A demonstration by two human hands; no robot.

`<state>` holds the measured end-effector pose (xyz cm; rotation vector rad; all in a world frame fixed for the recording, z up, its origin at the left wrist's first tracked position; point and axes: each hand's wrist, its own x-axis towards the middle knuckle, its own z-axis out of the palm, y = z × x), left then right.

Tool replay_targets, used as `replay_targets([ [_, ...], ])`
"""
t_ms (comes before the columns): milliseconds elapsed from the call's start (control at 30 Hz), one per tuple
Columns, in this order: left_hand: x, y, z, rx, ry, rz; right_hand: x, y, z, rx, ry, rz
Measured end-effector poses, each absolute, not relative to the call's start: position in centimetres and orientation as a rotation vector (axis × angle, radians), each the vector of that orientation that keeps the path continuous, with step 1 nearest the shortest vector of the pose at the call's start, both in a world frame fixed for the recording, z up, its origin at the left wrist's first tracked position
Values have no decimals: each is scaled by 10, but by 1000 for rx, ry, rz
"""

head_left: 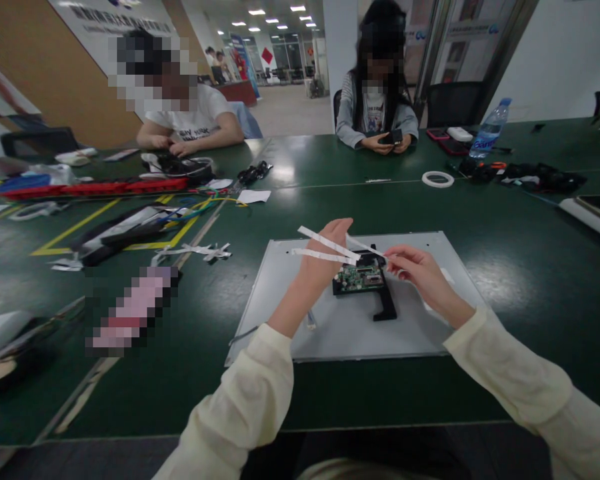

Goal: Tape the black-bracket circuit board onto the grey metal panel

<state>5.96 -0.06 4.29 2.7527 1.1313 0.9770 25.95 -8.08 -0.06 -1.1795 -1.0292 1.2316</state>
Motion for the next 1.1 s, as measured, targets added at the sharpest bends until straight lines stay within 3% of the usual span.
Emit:
replay_targets([
  [433, 69, -5, 18, 2575, 1247, 1076, 246, -73, 3, -1215, -1166, 841],
  [833, 74, -4, 1, 2722, 1216, 860, 249, -69, -9, -1329, -1183, 908],
  [1100, 75, -4, -2, 2676, 1266, 830, 243, -72, 1, -1172, -1147, 916],
])
